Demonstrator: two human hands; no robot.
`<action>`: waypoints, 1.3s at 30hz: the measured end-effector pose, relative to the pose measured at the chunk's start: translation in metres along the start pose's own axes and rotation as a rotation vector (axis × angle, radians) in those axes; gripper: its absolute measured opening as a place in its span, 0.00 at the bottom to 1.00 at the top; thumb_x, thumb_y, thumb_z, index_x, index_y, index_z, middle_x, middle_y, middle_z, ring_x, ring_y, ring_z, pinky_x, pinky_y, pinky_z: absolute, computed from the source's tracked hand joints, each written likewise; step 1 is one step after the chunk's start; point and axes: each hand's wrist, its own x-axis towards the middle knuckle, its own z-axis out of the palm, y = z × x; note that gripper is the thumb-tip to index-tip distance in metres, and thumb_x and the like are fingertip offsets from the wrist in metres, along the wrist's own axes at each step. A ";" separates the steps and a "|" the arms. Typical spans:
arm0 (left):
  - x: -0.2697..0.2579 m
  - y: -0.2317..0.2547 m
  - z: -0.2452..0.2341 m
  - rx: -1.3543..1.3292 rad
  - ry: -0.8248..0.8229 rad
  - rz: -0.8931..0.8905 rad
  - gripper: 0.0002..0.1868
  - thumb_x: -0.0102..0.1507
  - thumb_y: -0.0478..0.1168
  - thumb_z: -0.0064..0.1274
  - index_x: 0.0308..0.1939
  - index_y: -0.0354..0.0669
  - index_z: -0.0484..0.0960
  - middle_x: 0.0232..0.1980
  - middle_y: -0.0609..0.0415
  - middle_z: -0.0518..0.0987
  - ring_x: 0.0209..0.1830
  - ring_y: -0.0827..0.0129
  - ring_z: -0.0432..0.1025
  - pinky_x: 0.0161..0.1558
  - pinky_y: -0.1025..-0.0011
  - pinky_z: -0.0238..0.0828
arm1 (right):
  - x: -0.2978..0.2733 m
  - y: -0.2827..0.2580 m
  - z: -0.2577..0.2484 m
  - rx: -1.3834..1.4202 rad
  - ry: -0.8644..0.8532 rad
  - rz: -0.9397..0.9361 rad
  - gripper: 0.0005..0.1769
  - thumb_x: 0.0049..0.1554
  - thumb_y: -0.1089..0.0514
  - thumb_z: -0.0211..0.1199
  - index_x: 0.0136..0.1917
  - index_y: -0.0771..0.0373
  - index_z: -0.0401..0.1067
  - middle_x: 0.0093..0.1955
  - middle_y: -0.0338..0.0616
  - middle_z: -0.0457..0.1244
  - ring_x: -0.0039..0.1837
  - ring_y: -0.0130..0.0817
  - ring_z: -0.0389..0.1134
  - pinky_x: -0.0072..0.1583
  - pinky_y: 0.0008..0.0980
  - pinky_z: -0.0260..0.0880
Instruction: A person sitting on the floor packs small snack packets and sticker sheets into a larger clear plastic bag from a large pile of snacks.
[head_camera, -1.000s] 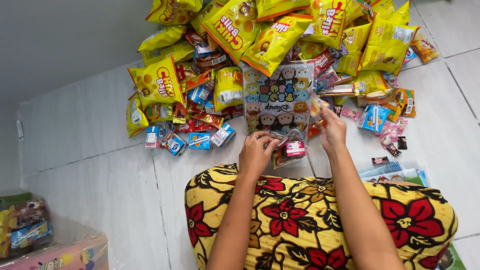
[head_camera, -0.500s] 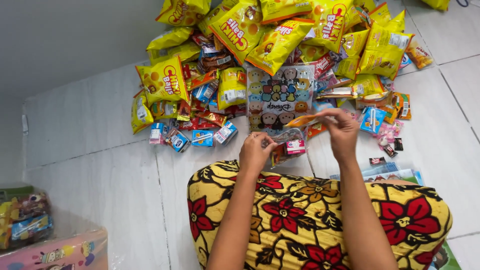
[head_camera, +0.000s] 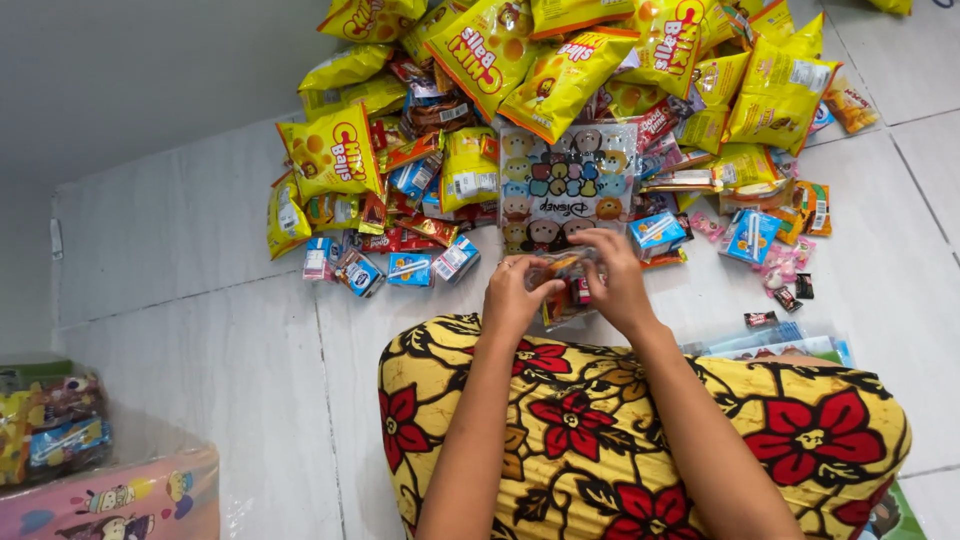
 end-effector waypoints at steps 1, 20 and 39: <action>0.001 -0.001 0.001 -0.001 0.002 -0.004 0.19 0.53 0.53 0.69 0.45 0.56 0.83 0.52 0.56 0.79 0.54 0.54 0.77 0.53 0.58 0.78 | -0.003 -0.004 -0.001 0.001 -0.004 -0.001 0.21 0.56 0.70 0.61 0.61 0.54 0.75 0.57 0.42 0.66 0.62 0.45 0.66 0.65 0.42 0.65; 0.059 -0.022 0.026 0.335 0.078 0.161 0.14 0.69 0.56 0.46 0.49 0.63 0.86 0.53 0.64 0.79 0.60 0.64 0.73 0.54 0.56 0.76 | -0.062 0.004 0.066 -0.588 -0.117 0.070 0.19 0.51 0.41 0.67 0.46 0.50 0.63 0.38 0.34 0.57 0.47 0.38 0.65 0.47 0.40 0.63; 0.090 -0.022 0.028 0.573 -0.100 0.188 0.12 0.50 0.53 0.70 0.36 0.62 0.88 0.45 0.59 0.80 0.50 0.56 0.77 0.48 0.54 0.77 | -0.024 -0.014 0.038 -0.367 -0.172 0.457 0.29 0.59 0.32 0.60 0.67 0.45 0.65 0.27 0.46 0.66 0.39 0.55 0.73 0.45 0.49 0.70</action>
